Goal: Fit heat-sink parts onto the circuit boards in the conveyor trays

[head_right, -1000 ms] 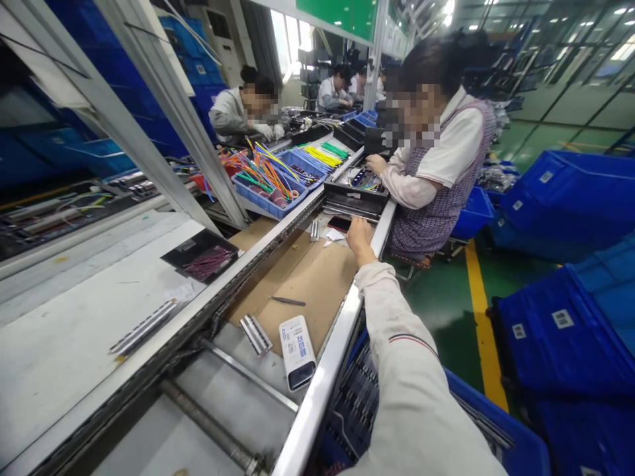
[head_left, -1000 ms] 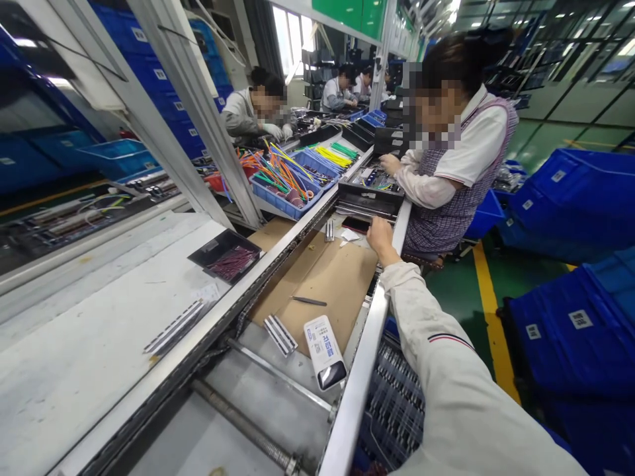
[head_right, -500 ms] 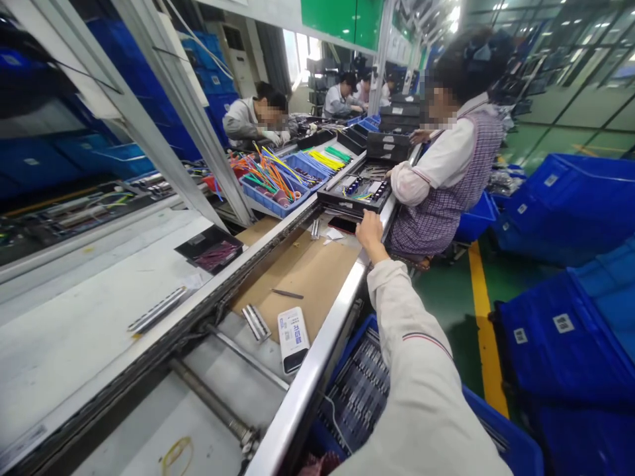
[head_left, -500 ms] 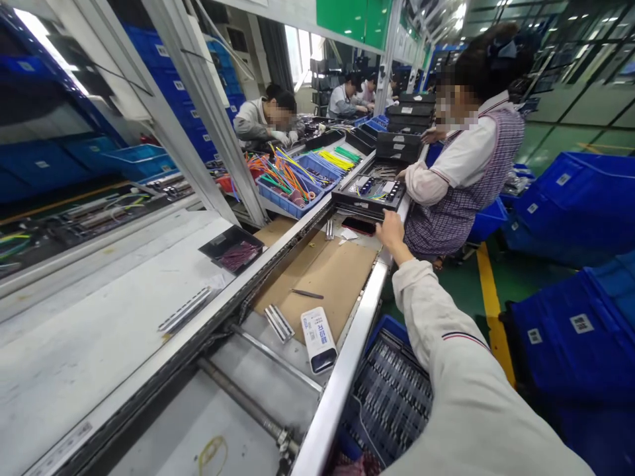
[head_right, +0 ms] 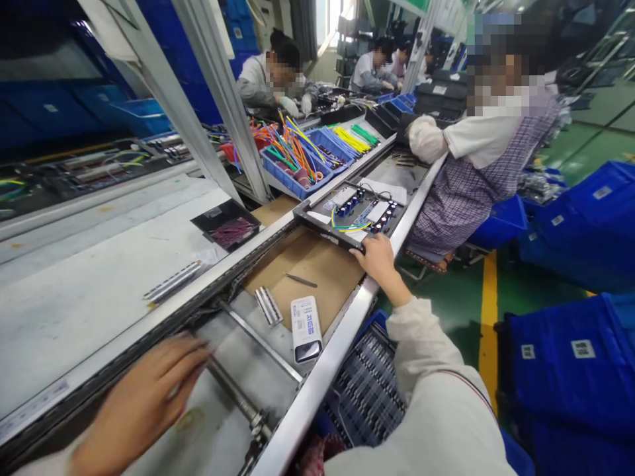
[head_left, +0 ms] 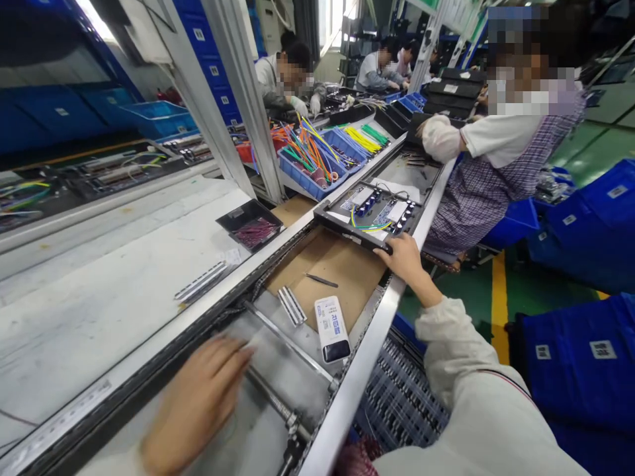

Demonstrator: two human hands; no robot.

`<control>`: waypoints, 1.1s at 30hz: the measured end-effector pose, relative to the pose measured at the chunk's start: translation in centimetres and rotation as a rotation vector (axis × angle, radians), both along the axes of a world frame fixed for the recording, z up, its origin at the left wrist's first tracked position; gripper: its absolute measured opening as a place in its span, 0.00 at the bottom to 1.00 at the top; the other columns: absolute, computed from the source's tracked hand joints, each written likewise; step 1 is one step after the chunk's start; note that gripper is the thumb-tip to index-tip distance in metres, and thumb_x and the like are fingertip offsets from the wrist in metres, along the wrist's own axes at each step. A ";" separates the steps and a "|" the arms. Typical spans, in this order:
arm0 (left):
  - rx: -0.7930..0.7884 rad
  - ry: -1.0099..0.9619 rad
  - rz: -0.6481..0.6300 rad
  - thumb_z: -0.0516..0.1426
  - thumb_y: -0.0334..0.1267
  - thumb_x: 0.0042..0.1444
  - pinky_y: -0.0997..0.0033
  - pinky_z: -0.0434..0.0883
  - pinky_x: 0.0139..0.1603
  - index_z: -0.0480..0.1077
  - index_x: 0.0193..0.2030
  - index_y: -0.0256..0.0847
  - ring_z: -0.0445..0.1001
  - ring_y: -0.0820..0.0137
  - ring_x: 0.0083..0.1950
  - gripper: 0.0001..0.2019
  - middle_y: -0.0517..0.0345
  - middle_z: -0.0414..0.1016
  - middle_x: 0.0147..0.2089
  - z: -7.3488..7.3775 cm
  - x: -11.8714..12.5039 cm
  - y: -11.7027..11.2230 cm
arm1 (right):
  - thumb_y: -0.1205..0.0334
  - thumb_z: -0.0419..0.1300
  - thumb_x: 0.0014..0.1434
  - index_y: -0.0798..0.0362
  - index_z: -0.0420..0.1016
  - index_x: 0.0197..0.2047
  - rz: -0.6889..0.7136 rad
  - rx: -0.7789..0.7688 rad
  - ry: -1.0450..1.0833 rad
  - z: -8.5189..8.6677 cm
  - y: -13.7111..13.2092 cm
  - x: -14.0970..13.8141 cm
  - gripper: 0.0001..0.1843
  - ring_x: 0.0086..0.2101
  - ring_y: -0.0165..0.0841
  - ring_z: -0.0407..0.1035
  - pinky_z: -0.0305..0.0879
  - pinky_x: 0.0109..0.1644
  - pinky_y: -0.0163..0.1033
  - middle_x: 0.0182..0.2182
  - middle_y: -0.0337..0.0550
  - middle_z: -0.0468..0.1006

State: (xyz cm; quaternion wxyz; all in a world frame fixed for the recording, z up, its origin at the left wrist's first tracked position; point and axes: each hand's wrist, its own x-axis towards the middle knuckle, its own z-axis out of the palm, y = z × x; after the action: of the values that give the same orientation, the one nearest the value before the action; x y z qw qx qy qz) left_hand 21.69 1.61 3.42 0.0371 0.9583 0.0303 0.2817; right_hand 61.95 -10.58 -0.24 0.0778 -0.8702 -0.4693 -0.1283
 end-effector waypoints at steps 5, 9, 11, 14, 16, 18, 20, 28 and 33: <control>-0.019 0.309 0.058 0.48 0.22 0.51 0.52 0.66 0.63 0.58 0.62 0.31 0.61 0.57 0.65 0.29 0.39 0.61 0.64 -2.3 11.6 -1.5 | 0.48 0.54 0.61 0.55 0.76 0.30 0.116 -0.013 0.010 0.2 -2.1 -9.9 0.20 0.38 0.45 0.66 0.60 0.49 0.49 0.28 0.51 0.76; -0.018 0.372 0.031 0.49 0.25 0.56 0.49 0.61 0.67 0.61 0.60 0.32 0.59 0.54 0.66 0.24 0.40 0.63 0.63 -2.8 11.5 -3.3 | 0.48 0.55 0.60 0.56 0.77 0.38 0.291 -0.010 0.045 0.2 -4.4 -17.5 0.19 0.39 0.44 0.68 0.57 0.57 0.51 0.30 0.49 0.78; -0.010 0.382 0.036 0.50 0.27 0.57 0.50 0.62 0.66 0.63 0.59 0.32 0.61 0.54 0.65 0.21 0.41 0.66 0.60 -3.0 7.9 -4.0 | 0.47 0.54 0.60 0.55 0.77 0.43 0.513 0.023 0.101 1.3 -5.5 -18.8 0.21 0.39 0.43 0.69 0.59 0.56 0.50 0.31 0.48 0.79; -0.007 0.382 0.065 0.50 0.26 0.57 0.51 0.65 0.64 0.64 0.57 0.33 0.63 0.55 0.63 0.20 0.42 0.68 0.59 -2.7 1.4 -5.3 | 0.46 0.50 0.63 0.52 0.75 0.45 0.594 0.171 0.200 4.1 -5.5 -15.9 0.22 0.41 0.41 0.70 0.63 0.50 0.47 0.37 0.49 0.80; -0.007 0.397 0.101 0.49 0.24 0.56 0.52 0.66 0.63 0.64 0.56 0.34 0.63 0.56 0.63 0.20 0.43 0.68 0.58 -2.4 -2.6 -6.3 | 0.48 0.45 0.64 0.55 0.74 0.48 0.231 0.158 0.220 5.1 -3.8 -12.3 0.25 0.47 0.43 0.69 0.61 0.52 0.48 0.45 0.55 0.77; -0.024 0.413 0.143 0.49 0.24 0.56 0.53 0.67 0.63 0.65 0.55 0.35 0.64 0.58 0.63 0.20 0.46 0.69 0.57 -2.1 -6.0 -7.1 | 0.47 0.43 0.62 0.59 0.74 0.46 0.132 -0.029 0.300 4.8 -1.3 -9.8 0.28 0.49 0.48 0.68 0.61 0.49 0.48 0.48 0.62 0.75; -0.066 0.408 0.182 0.48 0.23 0.55 0.54 0.67 0.64 0.66 0.53 0.36 0.65 0.60 0.62 0.19 0.48 0.70 0.56 -2.0 -8.9 -8.0 | 0.44 0.42 0.60 0.55 0.75 0.32 0.177 -0.174 0.383 3.8 0.6 -9.5 0.28 0.40 0.48 0.72 0.63 0.39 0.45 0.35 0.61 0.78; -0.296 0.242 0.366 0.45 0.19 0.51 0.58 0.66 0.65 0.69 0.47 0.38 0.67 0.68 0.61 0.21 0.53 0.75 0.51 -1.8 -17.4 -11.0 | 0.34 0.37 0.55 0.46 0.61 0.20 0.366 -0.305 0.417 1.3 0.2 -17.0 0.29 0.25 0.43 0.69 0.57 0.29 0.42 0.17 0.48 0.70; -0.368 0.079 0.489 0.45 0.18 0.54 0.63 0.70 0.62 0.70 0.39 0.39 0.72 0.72 0.54 0.17 0.55 0.78 0.42 -1.6 -20.5 -12.1 | 0.35 0.38 0.56 0.45 0.58 0.18 0.470 -0.340 0.430 1.2 0.3 -20.2 0.27 0.20 0.41 0.65 0.54 0.27 0.41 0.14 0.44 0.66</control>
State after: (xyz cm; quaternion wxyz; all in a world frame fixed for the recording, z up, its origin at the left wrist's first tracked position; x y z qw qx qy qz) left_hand 1.23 -10.45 1.79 0.1399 0.9101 0.3117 0.2344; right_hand 41.72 -10.24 0.91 0.0562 -0.7461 -0.6441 0.1589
